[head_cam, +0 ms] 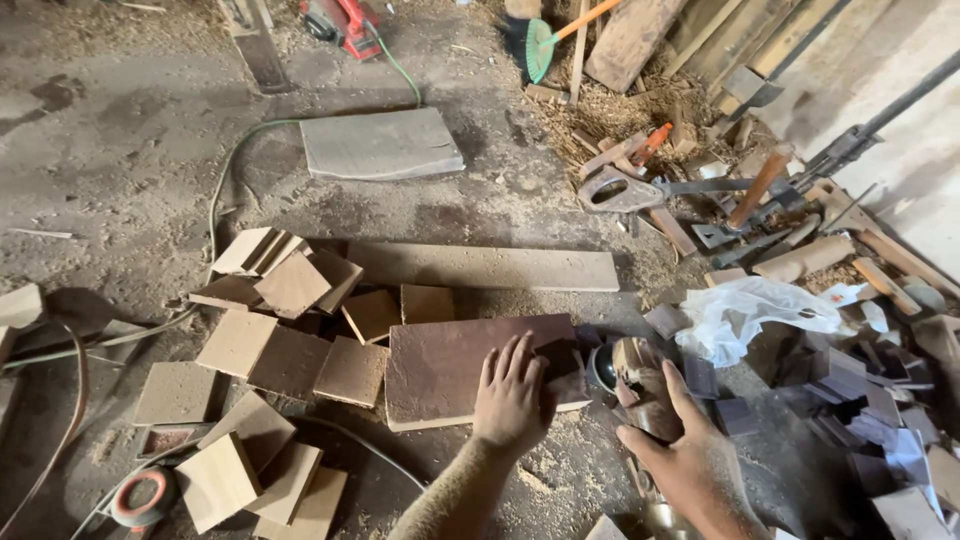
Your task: Sanding the edges of a wooden block using a handheld angle grinder
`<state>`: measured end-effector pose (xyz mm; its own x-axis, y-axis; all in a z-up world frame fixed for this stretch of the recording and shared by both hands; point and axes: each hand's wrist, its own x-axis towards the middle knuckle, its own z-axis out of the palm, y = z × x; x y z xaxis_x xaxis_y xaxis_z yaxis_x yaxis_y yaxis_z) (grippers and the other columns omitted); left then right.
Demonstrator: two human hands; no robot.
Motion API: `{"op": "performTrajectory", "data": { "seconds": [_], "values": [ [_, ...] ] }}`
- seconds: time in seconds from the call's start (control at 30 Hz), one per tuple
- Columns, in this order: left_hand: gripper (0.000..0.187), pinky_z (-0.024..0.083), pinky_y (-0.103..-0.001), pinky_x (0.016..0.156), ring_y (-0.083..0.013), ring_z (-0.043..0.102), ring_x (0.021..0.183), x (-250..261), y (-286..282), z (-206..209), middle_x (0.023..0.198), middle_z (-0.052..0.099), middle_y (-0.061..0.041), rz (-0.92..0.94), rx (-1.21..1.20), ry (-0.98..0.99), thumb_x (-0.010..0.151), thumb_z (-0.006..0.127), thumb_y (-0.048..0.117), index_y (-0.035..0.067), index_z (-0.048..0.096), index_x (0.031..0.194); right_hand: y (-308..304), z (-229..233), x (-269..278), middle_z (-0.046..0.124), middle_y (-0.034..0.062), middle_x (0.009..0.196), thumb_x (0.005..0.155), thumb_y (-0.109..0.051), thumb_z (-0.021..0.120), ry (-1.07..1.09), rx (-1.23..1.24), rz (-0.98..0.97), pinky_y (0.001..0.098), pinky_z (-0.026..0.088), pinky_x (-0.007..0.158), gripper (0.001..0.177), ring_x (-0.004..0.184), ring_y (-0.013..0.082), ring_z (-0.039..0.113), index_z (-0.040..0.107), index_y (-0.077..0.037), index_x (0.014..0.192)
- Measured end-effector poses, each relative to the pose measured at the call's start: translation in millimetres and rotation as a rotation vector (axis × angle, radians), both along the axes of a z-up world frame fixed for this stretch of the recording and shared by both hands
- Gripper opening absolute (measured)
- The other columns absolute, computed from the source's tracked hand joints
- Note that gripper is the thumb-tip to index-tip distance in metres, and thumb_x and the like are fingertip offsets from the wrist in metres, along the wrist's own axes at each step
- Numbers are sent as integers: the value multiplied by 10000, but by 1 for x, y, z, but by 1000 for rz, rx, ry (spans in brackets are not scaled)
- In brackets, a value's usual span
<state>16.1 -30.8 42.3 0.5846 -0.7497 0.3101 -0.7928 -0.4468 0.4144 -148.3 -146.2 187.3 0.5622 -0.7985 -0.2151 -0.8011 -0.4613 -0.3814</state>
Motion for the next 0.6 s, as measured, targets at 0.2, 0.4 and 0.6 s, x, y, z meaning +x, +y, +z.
{"op": "performTrajectory", "data": {
  "seconds": [0.2, 0.4, 0.6],
  "values": [
    [633, 256, -593, 1179, -341, 439, 1322, -5, 9, -2, 1524, 446, -149, -135, 212, -46, 1044, 375, 565, 179, 433, 1542, 6, -7, 13, 764, 108, 1108, 724, -395, 838, -10, 48, 21, 294, 651, 529, 1154, 719, 184, 801, 185, -296, 1671],
    [668, 297, -532, 1146, -337, 471, 1279, -18, 25, -2, 1509, 453, -182, -126, -45, -143, 995, 527, 482, 101, 422, 1534, 3, -25, 32, 764, 98, 1160, 713, -486, 777, 10, -37, 26, 310, 667, 502, 1136, 670, 204, 807, 194, -278, 1666],
    [722, 273, -545, 1149, -344, 449, 1262, -16, 29, 0, 1477, 464, -201, -133, -46, -153, 990, 533, 517, 22, 425, 1504, 6, -27, 53, 791, 138, 1050, 735, -333, 819, -44, 22, 4, 303, 614, 490, 1122, 644, 206, 777, 208, -290, 1675]
  ]
}}
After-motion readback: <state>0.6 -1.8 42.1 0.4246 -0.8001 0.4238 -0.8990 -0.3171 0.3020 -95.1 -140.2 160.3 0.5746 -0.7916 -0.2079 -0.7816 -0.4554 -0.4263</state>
